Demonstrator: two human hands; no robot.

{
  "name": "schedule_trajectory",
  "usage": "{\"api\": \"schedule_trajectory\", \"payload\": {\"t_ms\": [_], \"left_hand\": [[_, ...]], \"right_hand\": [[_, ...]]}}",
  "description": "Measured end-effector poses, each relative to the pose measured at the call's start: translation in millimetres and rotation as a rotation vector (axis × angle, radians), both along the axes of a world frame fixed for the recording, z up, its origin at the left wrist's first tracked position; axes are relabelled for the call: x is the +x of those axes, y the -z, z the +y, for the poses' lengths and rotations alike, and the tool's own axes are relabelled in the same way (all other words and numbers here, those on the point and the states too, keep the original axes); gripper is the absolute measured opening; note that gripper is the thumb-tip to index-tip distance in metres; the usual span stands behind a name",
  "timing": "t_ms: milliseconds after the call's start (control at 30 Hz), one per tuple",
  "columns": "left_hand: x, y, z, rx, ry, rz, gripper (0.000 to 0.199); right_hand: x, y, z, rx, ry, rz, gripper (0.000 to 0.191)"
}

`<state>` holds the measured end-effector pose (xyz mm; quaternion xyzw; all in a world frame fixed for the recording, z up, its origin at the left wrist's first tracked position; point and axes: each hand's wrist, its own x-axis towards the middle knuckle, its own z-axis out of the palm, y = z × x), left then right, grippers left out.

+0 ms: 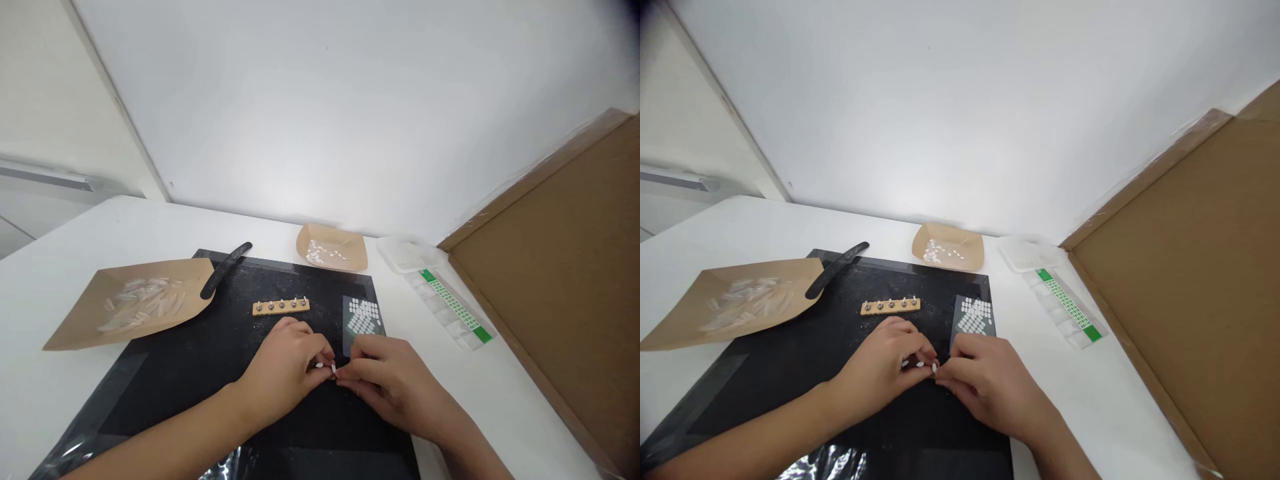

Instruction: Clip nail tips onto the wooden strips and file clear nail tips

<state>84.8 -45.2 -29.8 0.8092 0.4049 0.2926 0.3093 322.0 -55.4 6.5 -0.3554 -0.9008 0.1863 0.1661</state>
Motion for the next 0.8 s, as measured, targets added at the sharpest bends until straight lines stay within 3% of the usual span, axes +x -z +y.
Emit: {"api": "schedule_trajectory", "payload": {"t_ms": [67,200,800], "left_hand": [[0.2,0.7,-0.5,0.001,-0.005,-0.002,0.017],[0.8,1.4,-1.3,0.002,-0.012,0.004,0.015],[2.2,4.8,-0.4,-0.015,-0.030,0.000,0.021]], "right_hand": [[-1.5,0.1,-0.3,-0.008,0.052,0.078,0.009],[-6.4,3.3,-1.1,0.022,0.194,0.164,0.019],[-25.6,3.6,-13.9,-0.144,0.368,-0.003,0.014]]}}
